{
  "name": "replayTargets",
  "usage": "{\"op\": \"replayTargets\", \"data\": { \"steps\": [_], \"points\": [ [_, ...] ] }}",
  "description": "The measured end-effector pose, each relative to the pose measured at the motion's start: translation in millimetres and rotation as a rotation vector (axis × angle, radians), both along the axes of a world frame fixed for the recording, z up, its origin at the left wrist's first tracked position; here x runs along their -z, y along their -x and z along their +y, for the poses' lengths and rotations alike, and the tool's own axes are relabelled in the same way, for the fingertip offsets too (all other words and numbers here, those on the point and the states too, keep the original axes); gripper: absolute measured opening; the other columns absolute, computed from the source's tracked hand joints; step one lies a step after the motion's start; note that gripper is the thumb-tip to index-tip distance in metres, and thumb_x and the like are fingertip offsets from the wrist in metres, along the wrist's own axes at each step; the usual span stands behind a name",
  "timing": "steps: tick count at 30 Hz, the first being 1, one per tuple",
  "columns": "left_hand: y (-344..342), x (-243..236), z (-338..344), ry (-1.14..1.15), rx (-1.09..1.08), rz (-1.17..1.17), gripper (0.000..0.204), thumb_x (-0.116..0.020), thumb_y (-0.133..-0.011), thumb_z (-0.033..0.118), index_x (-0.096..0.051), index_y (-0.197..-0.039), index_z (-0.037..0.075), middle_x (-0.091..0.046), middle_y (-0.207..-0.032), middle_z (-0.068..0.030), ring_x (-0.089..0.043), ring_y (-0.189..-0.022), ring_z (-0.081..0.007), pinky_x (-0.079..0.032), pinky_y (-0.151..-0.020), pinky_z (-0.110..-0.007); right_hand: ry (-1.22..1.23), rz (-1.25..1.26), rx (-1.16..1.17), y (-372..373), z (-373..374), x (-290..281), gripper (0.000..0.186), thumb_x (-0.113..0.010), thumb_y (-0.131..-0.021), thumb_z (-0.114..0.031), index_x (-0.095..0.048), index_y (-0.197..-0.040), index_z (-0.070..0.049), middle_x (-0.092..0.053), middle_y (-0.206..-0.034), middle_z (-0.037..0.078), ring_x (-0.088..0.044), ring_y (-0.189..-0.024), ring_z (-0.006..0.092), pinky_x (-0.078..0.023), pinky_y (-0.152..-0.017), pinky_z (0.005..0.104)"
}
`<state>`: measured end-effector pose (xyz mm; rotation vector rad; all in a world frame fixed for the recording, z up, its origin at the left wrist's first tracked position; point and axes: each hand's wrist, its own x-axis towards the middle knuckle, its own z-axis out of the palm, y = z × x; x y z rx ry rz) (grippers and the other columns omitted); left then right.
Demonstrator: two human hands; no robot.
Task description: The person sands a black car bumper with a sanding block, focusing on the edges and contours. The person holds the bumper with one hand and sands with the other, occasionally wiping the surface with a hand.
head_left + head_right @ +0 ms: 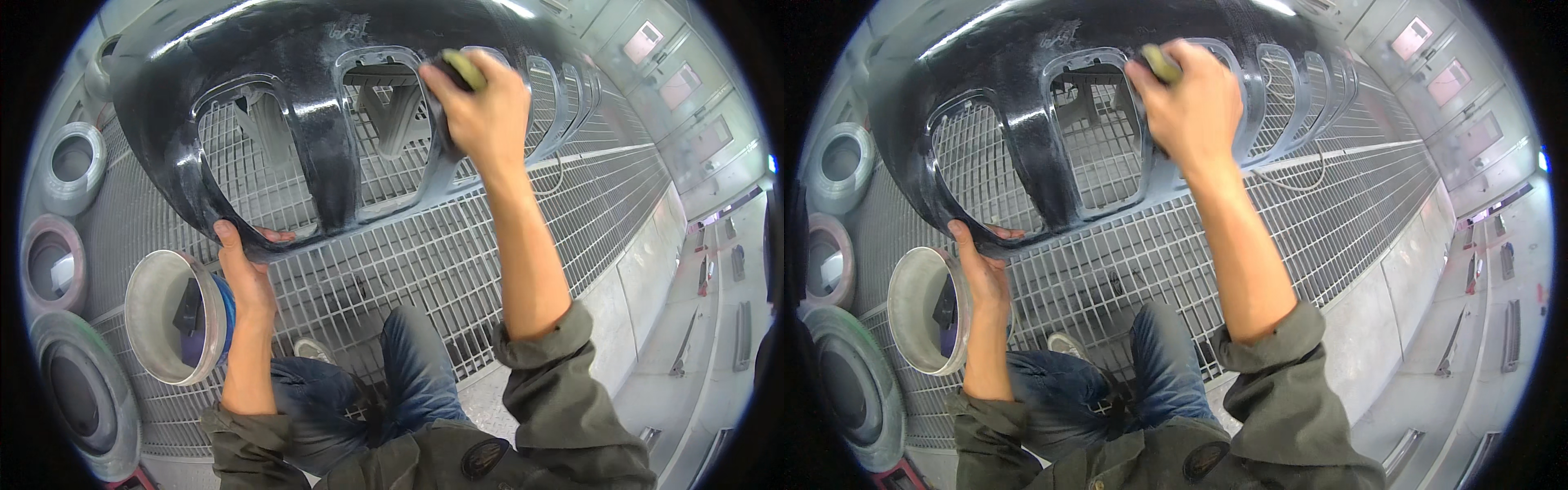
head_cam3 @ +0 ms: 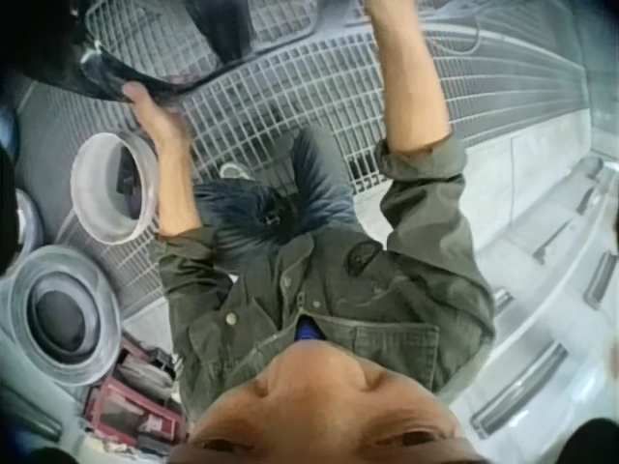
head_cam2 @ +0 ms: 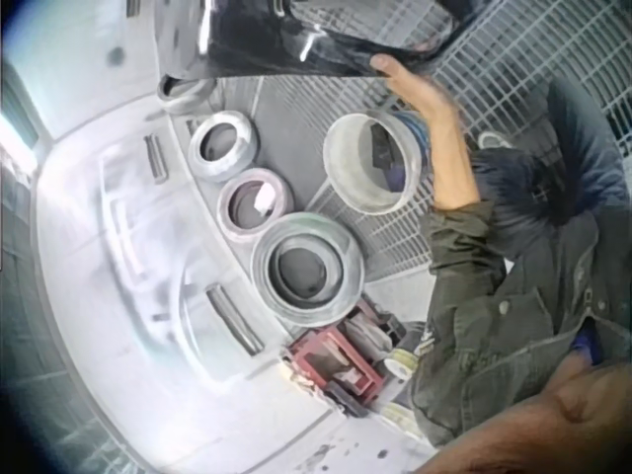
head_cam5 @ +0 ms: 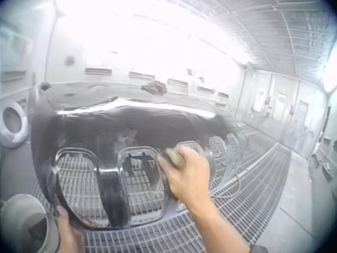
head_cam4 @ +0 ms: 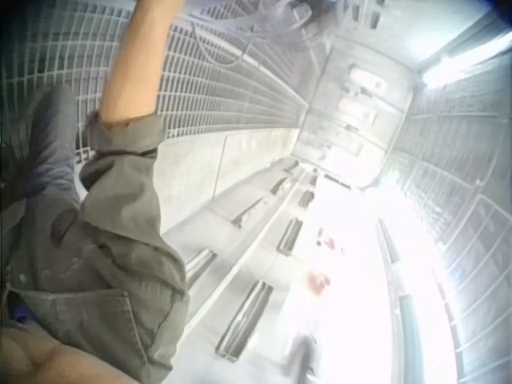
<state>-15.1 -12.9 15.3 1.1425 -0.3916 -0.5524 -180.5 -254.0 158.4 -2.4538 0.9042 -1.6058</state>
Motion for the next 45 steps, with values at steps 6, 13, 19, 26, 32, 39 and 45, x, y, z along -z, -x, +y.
{"op": "replayTargets", "data": {
  "steps": [6,13,19,26,32,39,45],
  "points": [
    [0,-6,3,0.012,0.013,-0.007,0.068,-0.045,-0.100,0.071,-0.059,-0.089,0.006,-0.063,-0.080,-0.0089,-0.068,-0.085,-0.0272,-0.053,-0.093,-0.047,-0.043,-0.277,-0.034,27,49,108,0.023,-0.084,-0.083,-0.004,-0.062,-0.084,-0.001,-0.063,-0.077,0.007,-0.058,-0.067,0.0159,-0.048,-0.065,0.0306],
    [0,-1,-2,0.013,0.015,-0.001,0.069,-0.044,-0.101,0.071,-0.058,-0.087,0.005,-0.062,-0.078,-0.0091,-0.068,-0.084,-0.0275,-0.054,-0.091,-0.047,-0.073,-0.408,-0.019,26,52,153,0.021,-0.082,-0.083,0.001,-0.063,-0.090,-0.001,-0.064,-0.086,0.008,-0.061,-0.076,0.0196,-0.049,-0.072,0.0312],
    [-4,7,-1,-0.002,-0.019,-0.016,0.078,-0.046,-0.097,0.077,-0.060,-0.082,0.001,-0.066,-0.077,-0.0147,-0.072,-0.082,-0.0321,-0.054,-0.090,-0.048,0.007,-0.295,-0.045,-2,19,51,0.026,-0.088,-0.078,-0.013,-0.067,-0.089,-0.004,-0.068,-0.086,0.011,-0.066,-0.079,0.0323,-0.051,-0.071,0.0399],
    [-3,1,-2,-0.031,-0.027,-0.028,0.082,-0.045,-0.094,0.080,-0.062,-0.080,0.001,-0.067,-0.077,-0.0144,-0.072,-0.084,-0.0319,-0.053,-0.091,-0.047,-0.017,0.006,-0.063,-3,-10,-9,0.034,-0.084,-0.081,-0.038,-0.073,-0.088,-0.007,-0.071,-0.082,0.013,-0.067,-0.075,0.0358,-0.050,-0.068,0.0464],
    [-2,0,3,-0.013,0.018,-0.003,0.068,-0.045,-0.100,0.071,-0.058,-0.089,0.005,-0.063,-0.080,-0.0096,-0.068,-0.089,-0.0285,-0.053,-0.094,-0.048,-0.059,-0.329,-0.093,22,38,95,0.025,-0.087,-0.079,-0.005,-0.062,-0.079,-0.001,-0.060,-0.073,0.011,-0.059,-0.064,0.0278,-0.046,-0.059,0.0374],
    [-3,3,-1,0.006,0.055,-0.002,0.070,-0.044,-0.099,0.073,-0.058,-0.089,0.005,-0.064,-0.081,-0.0107,-0.068,-0.089,-0.0296,-0.051,-0.096,-0.047,-0.369,-0.289,-0.134,45,61,186,0.018,-0.084,-0.085,-0.004,-0.066,-0.086,-0.001,-0.065,-0.077,0.003,-0.056,-0.071,0.0086,-0.047,-0.066,0.0259],
    [-5,2,2,-0.020,-0.008,-0.018,0.081,-0.046,-0.096,0.078,-0.062,-0.081,0.000,-0.066,-0.078,-0.0148,-0.071,-0.088,-0.0329,-0.053,-0.093,-0.048,-0.288,-0.454,-0.096,28,48,112,0.022,-0.087,-0.082,-0.009,-0.067,-0.088,-0.001,-0.067,-0.077,0.006,-0.060,-0.068,0.0131,-0.050,-0.064,0.0301]
  ]
}}
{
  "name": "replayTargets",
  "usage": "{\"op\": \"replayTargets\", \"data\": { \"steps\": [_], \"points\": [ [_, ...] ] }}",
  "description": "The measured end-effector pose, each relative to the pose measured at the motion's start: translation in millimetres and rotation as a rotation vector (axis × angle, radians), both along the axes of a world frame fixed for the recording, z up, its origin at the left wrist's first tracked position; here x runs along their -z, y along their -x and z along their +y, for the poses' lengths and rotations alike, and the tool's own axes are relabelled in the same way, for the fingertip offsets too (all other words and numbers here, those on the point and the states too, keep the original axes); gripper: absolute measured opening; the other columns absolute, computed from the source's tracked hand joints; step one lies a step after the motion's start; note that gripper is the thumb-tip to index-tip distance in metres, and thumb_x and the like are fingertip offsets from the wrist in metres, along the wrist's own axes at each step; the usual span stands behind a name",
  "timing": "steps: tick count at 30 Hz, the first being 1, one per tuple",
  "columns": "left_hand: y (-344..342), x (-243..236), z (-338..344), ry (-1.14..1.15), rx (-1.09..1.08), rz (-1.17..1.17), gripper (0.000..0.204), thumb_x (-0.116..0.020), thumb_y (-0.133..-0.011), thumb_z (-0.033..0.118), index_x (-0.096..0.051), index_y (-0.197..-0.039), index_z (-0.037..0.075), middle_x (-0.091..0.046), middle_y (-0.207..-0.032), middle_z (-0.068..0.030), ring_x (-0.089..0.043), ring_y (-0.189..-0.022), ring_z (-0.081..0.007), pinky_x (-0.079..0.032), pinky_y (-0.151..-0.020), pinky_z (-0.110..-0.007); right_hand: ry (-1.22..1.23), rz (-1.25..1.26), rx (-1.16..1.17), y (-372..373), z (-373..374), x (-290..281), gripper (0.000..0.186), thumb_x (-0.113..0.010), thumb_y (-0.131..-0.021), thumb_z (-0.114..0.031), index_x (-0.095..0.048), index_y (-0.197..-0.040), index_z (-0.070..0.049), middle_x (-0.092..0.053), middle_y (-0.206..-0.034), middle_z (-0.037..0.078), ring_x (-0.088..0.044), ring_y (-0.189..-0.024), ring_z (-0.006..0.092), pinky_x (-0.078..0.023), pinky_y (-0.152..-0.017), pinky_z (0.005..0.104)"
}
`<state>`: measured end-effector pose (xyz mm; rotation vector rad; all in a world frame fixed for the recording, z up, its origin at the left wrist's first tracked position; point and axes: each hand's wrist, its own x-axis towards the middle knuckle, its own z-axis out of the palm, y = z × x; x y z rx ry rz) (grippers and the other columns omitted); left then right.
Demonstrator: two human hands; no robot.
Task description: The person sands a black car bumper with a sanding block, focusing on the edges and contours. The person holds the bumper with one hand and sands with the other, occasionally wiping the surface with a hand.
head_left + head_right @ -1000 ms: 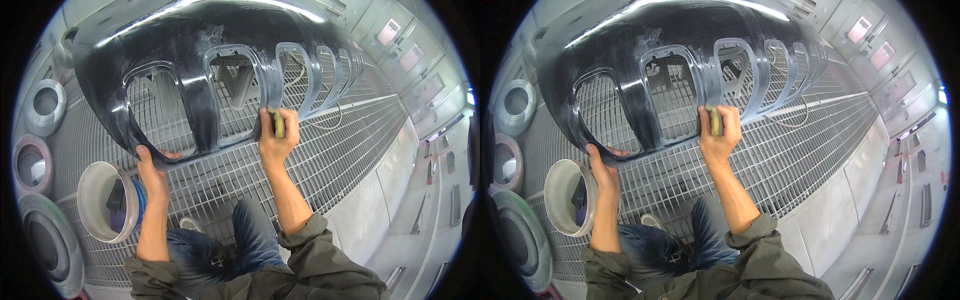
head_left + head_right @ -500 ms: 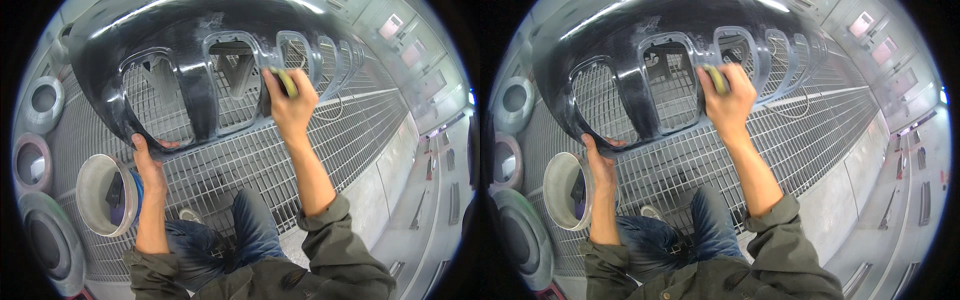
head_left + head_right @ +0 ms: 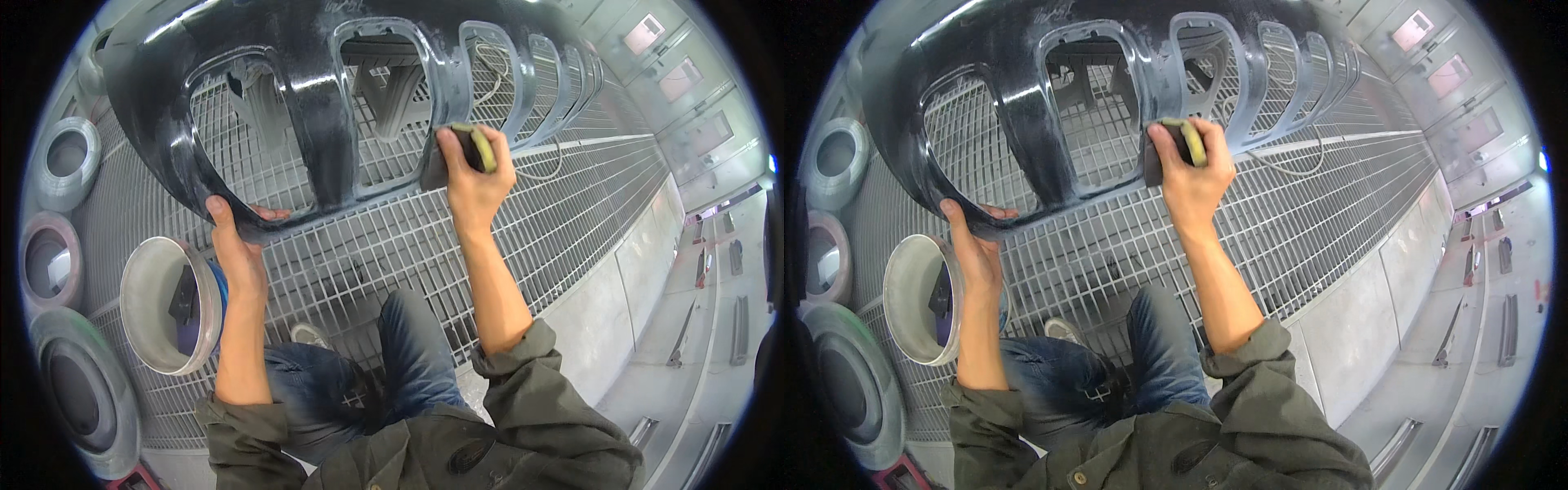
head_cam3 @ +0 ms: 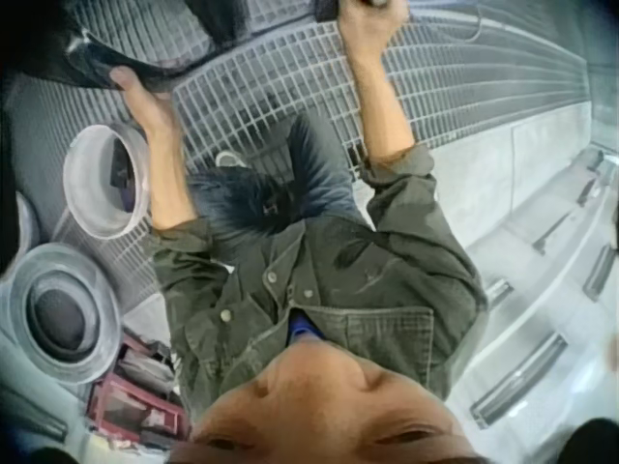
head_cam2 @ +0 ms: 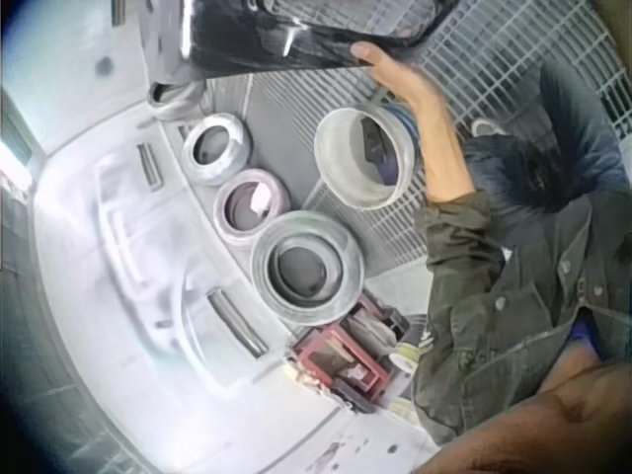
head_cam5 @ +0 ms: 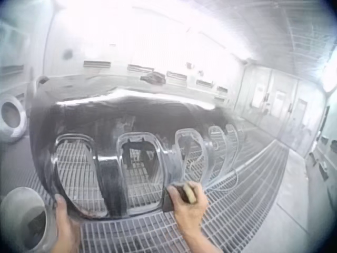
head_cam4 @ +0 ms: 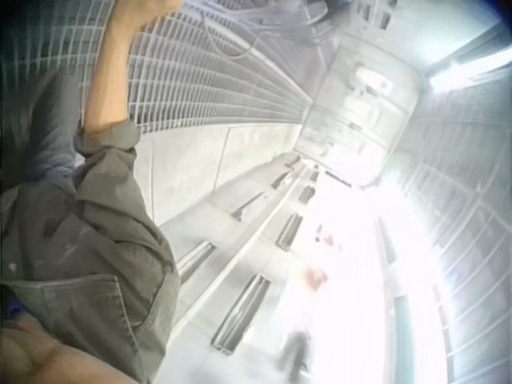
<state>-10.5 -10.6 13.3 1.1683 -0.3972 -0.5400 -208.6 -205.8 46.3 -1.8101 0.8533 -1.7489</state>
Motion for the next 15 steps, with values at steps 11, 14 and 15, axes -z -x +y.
{"op": "replayTargets", "data": {
  "steps": [11,14,15],
  "points": [
    [2,-7,-1,-0.005,0.002,0.003,0.079,-0.047,-0.095,0.079,-0.061,-0.084,0.001,-0.065,-0.079,-0.0127,-0.071,-0.088,-0.0332,-0.052,-0.094,-0.048,-0.721,-0.424,-0.179,-11,42,86,0.032,-0.084,-0.091,-0.026,-0.072,-0.103,0.000,-0.070,-0.093,0.002,-0.063,-0.083,0.0110,-0.051,-0.077,0.0286],
    [-1,-4,-2,0.027,0.023,0.006,0.072,-0.047,-0.096,0.076,-0.058,-0.094,0.004,-0.065,-0.079,-0.0104,-0.071,-0.088,-0.0315,-0.053,-0.094,-0.047,-0.840,-0.681,-0.103,-36,58,68,0.045,-0.083,-0.091,-0.032,-0.066,-0.116,0.002,-0.069,-0.107,0.005,-0.064,-0.095,0.0154,-0.052,-0.086,0.0333],
    [0,-3,-1,0.039,0.029,0.005,0.070,-0.047,-0.097,0.074,-0.057,-0.099,0.005,-0.065,-0.080,-0.0096,-0.071,-0.088,-0.0307,-0.053,-0.094,-0.047,-0.880,-0.647,-0.087,-45,68,66,0.048,-0.084,-0.090,-0.033,-0.065,-0.117,0.002,-0.068,-0.112,0.006,-0.064,-0.100,0.0170,-0.051,-0.092,0.0340]
  ]
}}
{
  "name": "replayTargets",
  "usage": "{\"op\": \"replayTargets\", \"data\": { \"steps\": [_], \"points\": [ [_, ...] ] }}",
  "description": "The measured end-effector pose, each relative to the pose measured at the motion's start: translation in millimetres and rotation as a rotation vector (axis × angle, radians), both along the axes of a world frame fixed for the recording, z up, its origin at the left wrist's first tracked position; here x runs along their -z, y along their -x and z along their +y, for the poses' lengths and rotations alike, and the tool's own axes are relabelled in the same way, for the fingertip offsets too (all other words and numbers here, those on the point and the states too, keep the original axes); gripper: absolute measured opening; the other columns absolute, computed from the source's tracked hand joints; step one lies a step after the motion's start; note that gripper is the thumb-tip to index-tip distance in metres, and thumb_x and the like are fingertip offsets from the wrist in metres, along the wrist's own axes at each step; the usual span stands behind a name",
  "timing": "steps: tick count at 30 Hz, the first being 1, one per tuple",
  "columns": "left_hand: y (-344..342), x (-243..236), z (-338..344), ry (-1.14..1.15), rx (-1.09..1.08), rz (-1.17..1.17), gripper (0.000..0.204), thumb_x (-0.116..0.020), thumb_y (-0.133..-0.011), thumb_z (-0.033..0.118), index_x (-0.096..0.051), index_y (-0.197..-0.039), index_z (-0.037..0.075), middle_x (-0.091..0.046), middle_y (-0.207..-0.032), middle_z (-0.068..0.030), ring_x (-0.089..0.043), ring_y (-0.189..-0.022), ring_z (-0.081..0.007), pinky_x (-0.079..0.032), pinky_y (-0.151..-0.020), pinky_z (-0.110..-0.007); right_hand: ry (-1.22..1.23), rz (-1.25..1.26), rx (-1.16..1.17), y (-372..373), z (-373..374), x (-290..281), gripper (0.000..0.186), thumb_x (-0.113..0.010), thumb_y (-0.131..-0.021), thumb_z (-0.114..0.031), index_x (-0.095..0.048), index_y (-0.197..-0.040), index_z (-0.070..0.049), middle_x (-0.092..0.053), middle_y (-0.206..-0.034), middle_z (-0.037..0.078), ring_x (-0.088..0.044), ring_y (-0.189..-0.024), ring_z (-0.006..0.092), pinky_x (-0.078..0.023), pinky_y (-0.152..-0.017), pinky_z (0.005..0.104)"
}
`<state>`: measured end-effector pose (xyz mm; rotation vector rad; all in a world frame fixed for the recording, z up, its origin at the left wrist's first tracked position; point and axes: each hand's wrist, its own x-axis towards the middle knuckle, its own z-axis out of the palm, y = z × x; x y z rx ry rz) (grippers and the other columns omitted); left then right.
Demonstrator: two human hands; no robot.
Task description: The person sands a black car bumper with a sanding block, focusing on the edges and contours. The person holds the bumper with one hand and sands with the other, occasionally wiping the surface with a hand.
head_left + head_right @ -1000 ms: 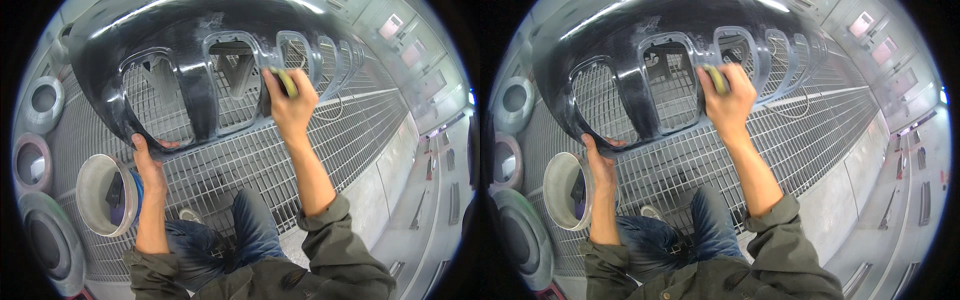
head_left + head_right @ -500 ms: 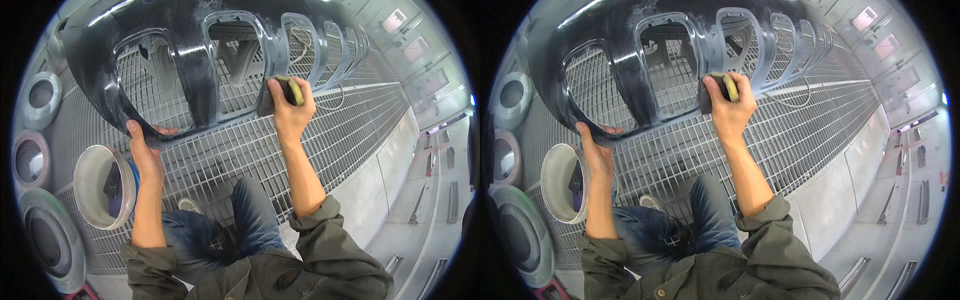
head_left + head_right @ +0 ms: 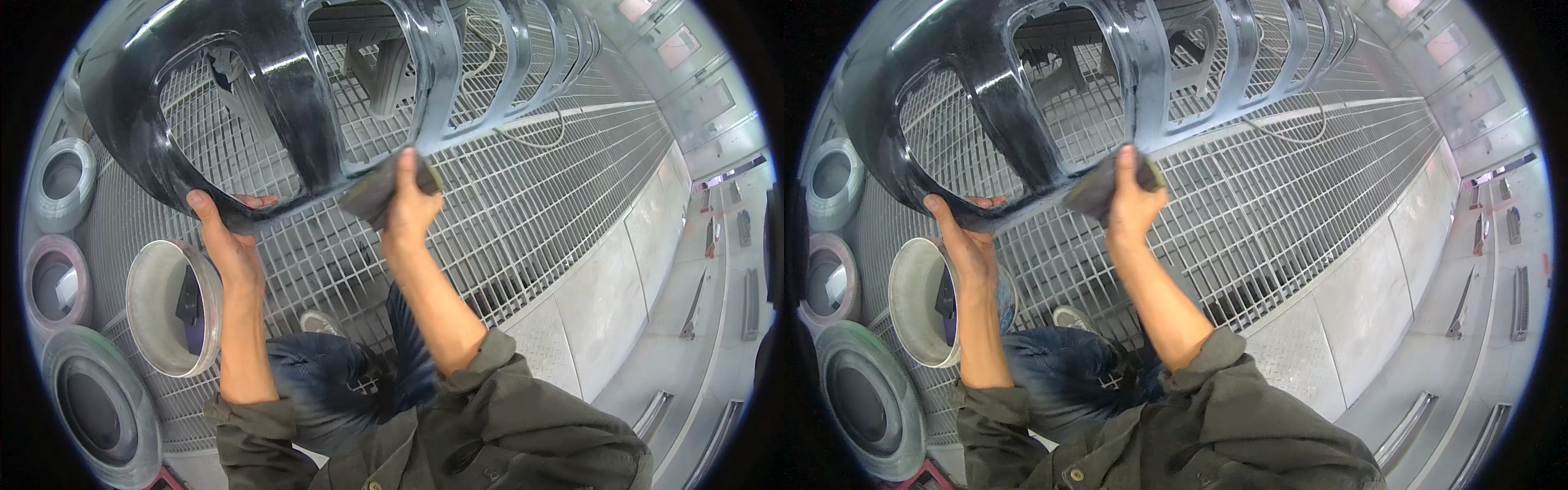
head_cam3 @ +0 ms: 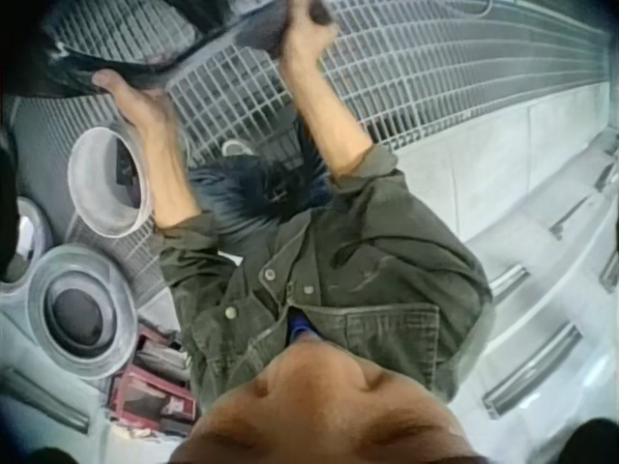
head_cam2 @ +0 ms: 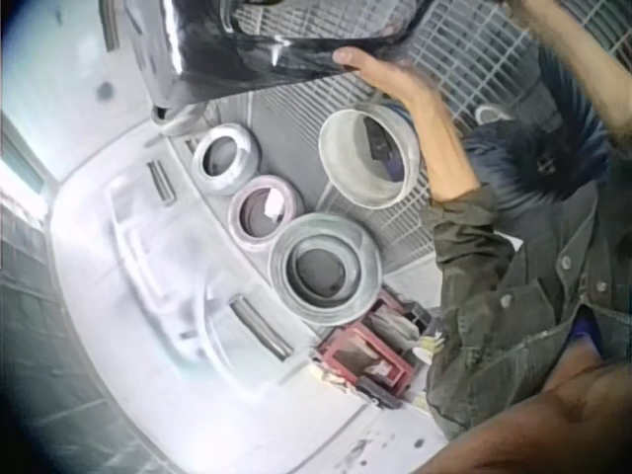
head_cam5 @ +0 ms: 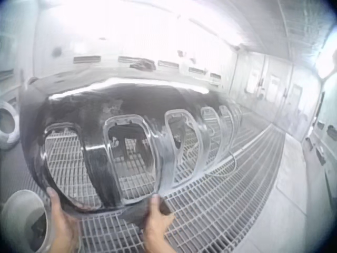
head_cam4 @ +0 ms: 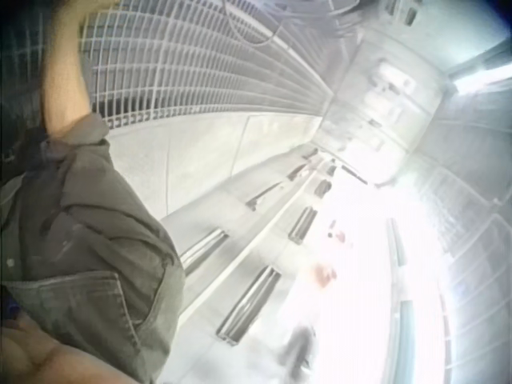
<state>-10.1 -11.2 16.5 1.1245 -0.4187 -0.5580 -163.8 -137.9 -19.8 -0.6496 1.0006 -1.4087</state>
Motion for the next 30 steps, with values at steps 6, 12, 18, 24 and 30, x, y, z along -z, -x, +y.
{"op": "replayTargets", "data": {
  "steps": [6,12,18,24,30],
  "points": [
    [5,-7,-6,-0.014,-0.029,0.026,0.069,-0.047,-0.098,0.073,-0.056,-0.103,0.005,-0.065,-0.078,-0.0092,-0.071,-0.088,-0.0307,-0.053,-0.092,-0.047,0.073,0.094,-0.156,-22,36,7,0.033,-0.087,-0.087,-0.028,-0.072,-0.089,0.001,-0.068,-0.080,0.002,-0.059,-0.074,0.0108,-0.049,-0.069,0.0309],
    [-1,-1,-3,0.007,-0.009,0.003,0.065,-0.046,-0.100,0.071,-0.055,-0.101,0.006,-0.064,-0.077,-0.0095,-0.071,-0.085,-0.0309,-0.054,-0.091,-0.046,0.875,0.694,0.018,6,-2,-8,0.025,-0.090,-0.080,-0.012,-0.070,-0.086,0.000,-0.068,-0.074,0.007,-0.060,-0.065,0.0129,-0.048,-0.061,0.0293],
    [6,-3,-7,-0.015,-0.044,0.000,0.069,-0.047,-0.098,0.074,-0.056,-0.092,0.006,-0.063,-0.076,-0.0102,-0.070,-0.083,-0.0313,-0.055,-0.090,-0.048,0.693,0.534,0.038,-11,5,-15,0.023,-0.089,-0.081,-0.013,-0.071,-0.085,-0.001,-0.069,-0.074,0.006,-0.062,-0.065,0.0130,-0.048,-0.061,0.0281],
    [4,-3,-4,-0.055,-0.071,-0.029,0.079,-0.047,-0.095,0.078,-0.060,-0.081,0.001,-0.065,-0.076,-0.0138,-0.071,-0.084,-0.0330,-0.055,-0.090,-0.048,0.622,0.505,-0.081,-16,3,-77,0.019,-0.087,-0.086,-0.013,-0.073,-0.088,0.001,-0.069,-0.074,0.000,-0.057,-0.068,0.0041,-0.045,-0.061,0.0220],
    [6,-3,-5,-0.029,-0.053,-0.033,0.081,-0.049,-0.095,0.078,-0.061,-0.080,-0.001,-0.067,-0.076,-0.0169,-0.071,-0.082,-0.0330,-0.056,-0.089,-0.049,0.713,0.429,-0.059,-20,-5,-101,0.022,-0.087,-0.083,-0.013,-0.070,-0.083,0.000,-0.067,-0.067,0.008,-0.058,-0.060,0.0112,-0.046,-0.057,0.0298]
  ]
}}
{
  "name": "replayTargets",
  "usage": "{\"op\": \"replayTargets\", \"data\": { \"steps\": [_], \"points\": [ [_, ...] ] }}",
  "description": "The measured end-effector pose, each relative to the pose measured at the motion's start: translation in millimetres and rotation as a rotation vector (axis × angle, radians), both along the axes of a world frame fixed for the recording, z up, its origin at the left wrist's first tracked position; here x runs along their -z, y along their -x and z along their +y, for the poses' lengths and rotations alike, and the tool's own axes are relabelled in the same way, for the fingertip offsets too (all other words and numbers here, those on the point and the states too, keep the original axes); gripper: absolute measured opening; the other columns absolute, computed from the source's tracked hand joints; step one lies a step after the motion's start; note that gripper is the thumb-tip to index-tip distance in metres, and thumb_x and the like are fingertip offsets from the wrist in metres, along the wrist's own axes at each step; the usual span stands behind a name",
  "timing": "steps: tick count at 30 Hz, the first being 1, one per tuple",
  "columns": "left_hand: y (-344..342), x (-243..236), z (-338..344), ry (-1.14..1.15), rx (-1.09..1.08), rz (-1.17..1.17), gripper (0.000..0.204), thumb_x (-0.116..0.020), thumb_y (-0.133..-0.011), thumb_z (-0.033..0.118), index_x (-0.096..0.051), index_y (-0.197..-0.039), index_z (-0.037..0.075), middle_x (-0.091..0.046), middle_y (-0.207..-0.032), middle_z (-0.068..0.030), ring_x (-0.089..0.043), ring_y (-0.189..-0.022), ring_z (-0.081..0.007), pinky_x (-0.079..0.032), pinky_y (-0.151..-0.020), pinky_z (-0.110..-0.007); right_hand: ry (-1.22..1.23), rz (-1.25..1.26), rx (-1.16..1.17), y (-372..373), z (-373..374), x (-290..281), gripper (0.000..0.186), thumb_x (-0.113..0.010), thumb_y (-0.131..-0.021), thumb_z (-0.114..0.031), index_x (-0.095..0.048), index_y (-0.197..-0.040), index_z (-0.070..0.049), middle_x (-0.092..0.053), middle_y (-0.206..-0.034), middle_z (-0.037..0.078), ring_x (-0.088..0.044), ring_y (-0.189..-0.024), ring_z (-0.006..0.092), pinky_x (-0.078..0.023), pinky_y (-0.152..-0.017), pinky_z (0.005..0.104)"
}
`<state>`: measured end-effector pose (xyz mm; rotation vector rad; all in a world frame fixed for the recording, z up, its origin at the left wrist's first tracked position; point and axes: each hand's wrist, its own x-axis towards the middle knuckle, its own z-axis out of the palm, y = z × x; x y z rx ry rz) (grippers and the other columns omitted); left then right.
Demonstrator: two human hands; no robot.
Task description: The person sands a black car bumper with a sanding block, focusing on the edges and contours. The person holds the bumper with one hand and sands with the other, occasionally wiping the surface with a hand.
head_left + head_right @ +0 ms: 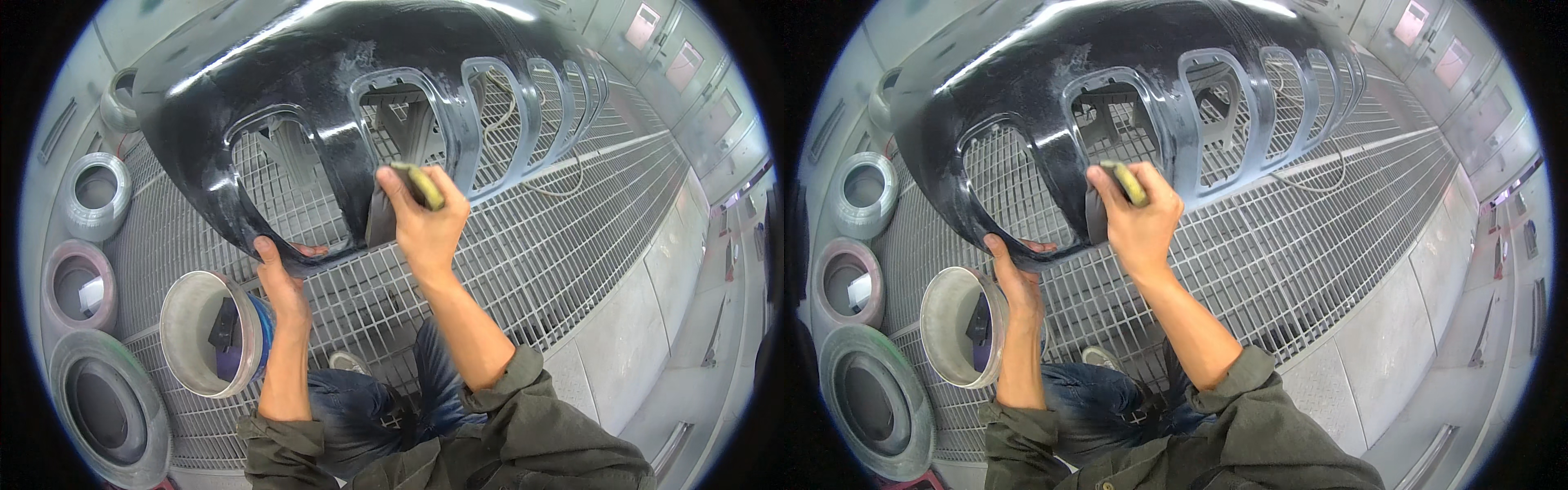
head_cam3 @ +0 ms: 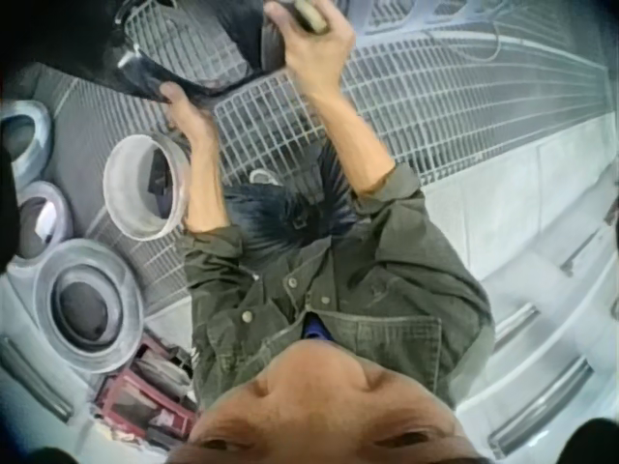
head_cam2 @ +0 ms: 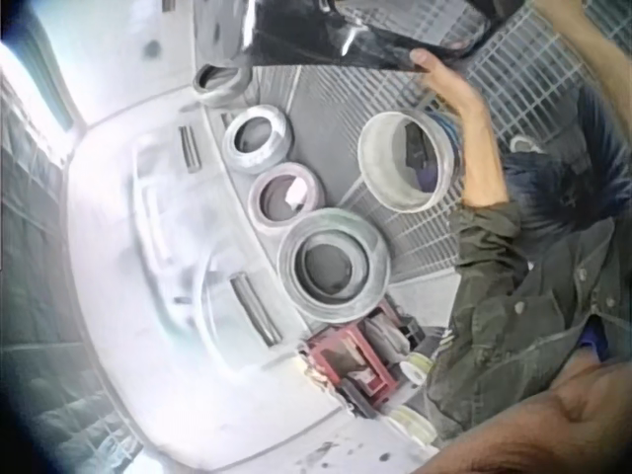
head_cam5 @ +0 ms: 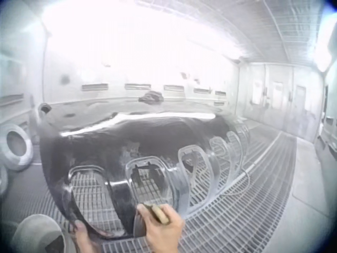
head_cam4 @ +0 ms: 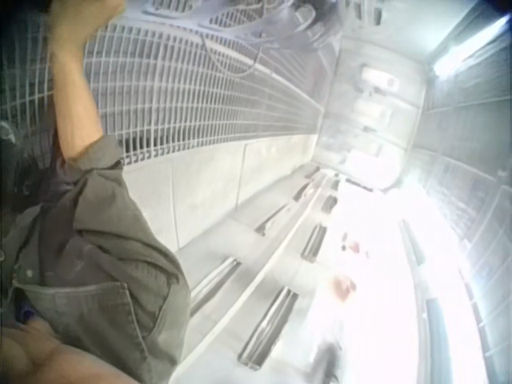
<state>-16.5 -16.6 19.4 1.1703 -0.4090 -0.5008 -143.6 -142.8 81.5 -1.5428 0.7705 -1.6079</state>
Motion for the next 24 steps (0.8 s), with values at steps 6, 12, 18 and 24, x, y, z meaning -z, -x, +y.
{"op": "replayTargets", "data": {
  "steps": [6,12,18,24],
  "points": [
    [-3,7,2,0.015,0.022,0.012,0.081,-0.050,-0.096,0.076,-0.061,-0.081,-0.003,-0.068,-0.077,-0.0201,-0.072,-0.081,-0.0329,-0.056,-0.090,-0.049,0.188,0.338,0.064,-20,-32,-65,0.030,-0.085,-0.082,-0.029,-0.071,-0.083,-0.002,-0.071,-0.074,0.016,-0.068,-0.070,0.0381,-0.052,-0.066,0.0438],
    [-5,11,0,0.013,0.008,0.028,0.081,-0.055,-0.093,0.076,-0.061,-0.080,-0.004,-0.068,-0.077,-0.0206,-0.072,-0.079,-0.0336,-0.057,-0.086,-0.048,0.322,0.662,0.145,-28,-53,-101,0.033,-0.084,-0.080,-0.035,-0.074,-0.089,-0.005,-0.074,-0.084,0.016,-0.072,-0.082,0.0391,-0.055,-0.072,0.0476],
    [-7,11,-1,-0.037,0.033,0.024,0.083,-0.049,-0.094,0.078,-0.063,-0.080,-0.003,-0.068,-0.077,-0.0196,-0.072,-0.081,-0.0324,-0.056,-0.086,-0.047,0.608,0.705,-0.080,29,-131,-171,0.046,-0.083,-0.080,-0.050,-0.076,-0.099,-0.008,-0.076,-0.092,0.015,-0.074,-0.087,0.0346,-0.056,-0.078,0.0418],
    [-5,17,-4,-0.026,0.008,0.000,0.081,-0.054,-0.094,0.075,-0.064,-0.078,-0.003,-0.070,-0.075,-0.0203,-0.073,-0.077,-0.0314,-0.056,-0.082,-0.043,0.909,1.124,-0.251,36,-171,-163,0.033,-0.080,-0.086,-0.040,-0.070,-0.097,-0.011,-0.066,-0.093,0.010,-0.066,-0.088,0.0358,-0.053,-0.078,0.0422]
  ]
}}
